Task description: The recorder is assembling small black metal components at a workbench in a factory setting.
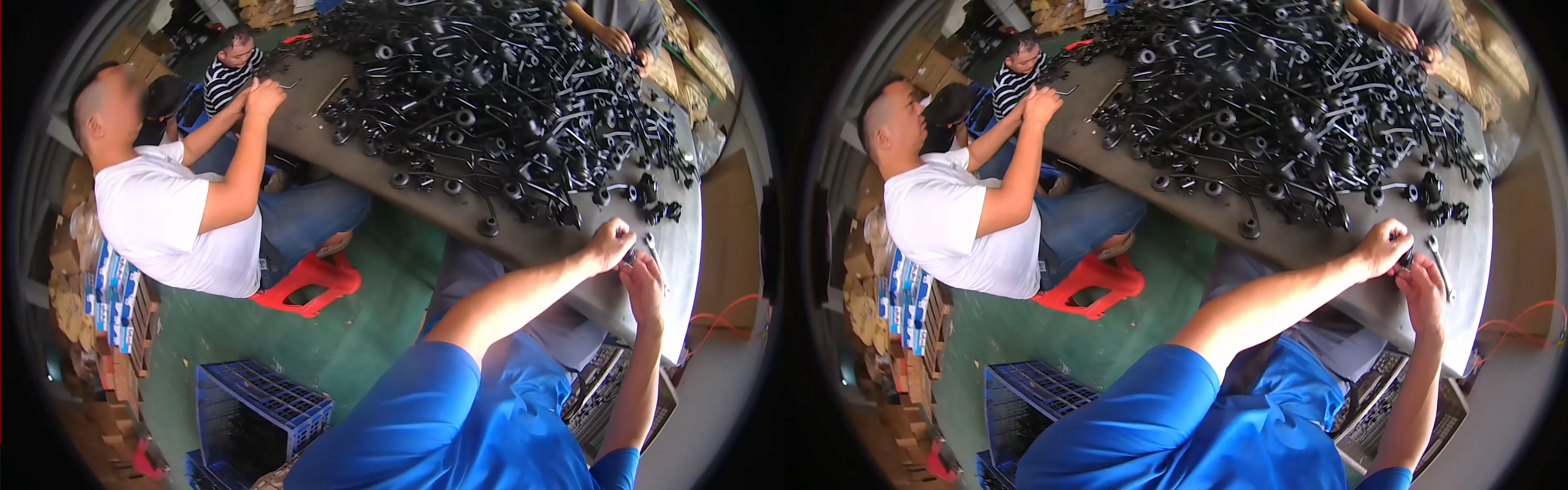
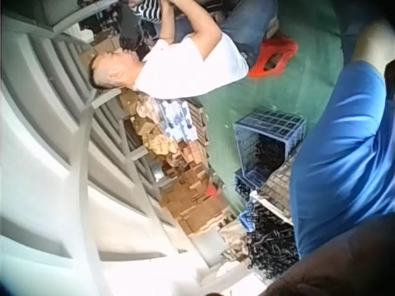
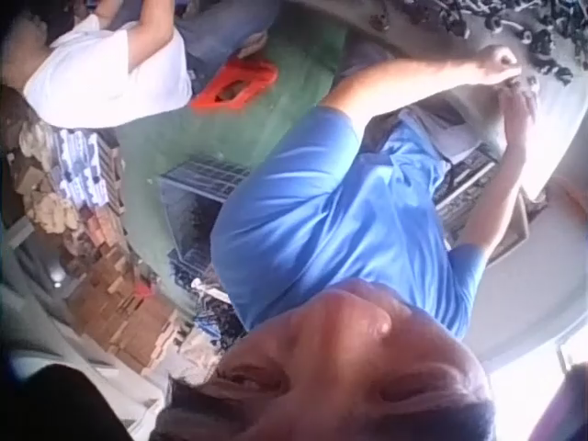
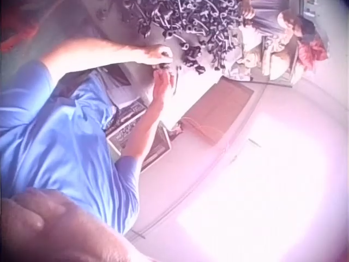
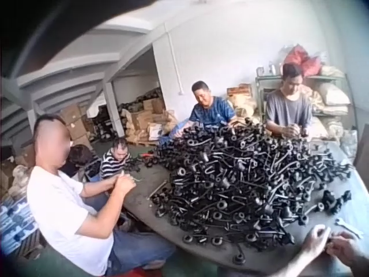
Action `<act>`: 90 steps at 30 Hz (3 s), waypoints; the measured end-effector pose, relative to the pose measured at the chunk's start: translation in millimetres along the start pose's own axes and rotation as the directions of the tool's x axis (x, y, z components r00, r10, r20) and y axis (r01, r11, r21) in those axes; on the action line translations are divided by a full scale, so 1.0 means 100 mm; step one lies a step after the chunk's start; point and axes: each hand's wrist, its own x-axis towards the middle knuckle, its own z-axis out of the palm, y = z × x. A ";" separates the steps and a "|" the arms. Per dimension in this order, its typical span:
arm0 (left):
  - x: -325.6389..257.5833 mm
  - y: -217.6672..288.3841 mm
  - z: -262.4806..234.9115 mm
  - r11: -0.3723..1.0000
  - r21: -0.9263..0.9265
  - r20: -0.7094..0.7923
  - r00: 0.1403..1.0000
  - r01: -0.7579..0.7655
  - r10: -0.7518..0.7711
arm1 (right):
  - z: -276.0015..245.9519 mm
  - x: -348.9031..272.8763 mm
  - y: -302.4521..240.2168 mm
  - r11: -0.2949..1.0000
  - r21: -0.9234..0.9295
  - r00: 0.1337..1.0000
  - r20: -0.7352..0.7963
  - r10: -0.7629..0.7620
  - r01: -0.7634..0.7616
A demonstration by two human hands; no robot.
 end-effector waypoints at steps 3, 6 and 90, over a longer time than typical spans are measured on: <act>0.02 0.04 0.09 1.000 0.024 0.016 1.000 -0.016 0.015 | -0.24 0.03 0.01 0.993 0.027 0.990 0.094 0.109 -0.112; 0.01 0.12 0.12 0.999 0.024 0.015 0.999 0.038 -0.038 | -0.17 -0.03 0.00 0.997 0.025 0.997 -0.006 -0.077 0.077; -0.24 -0.05 -0.09 0.992 0.094 0.224 0.973 -0.084 0.061 | 0.26 0.00 -0.14 0.654 -0.665 0.928 0.328 -0.177 0.360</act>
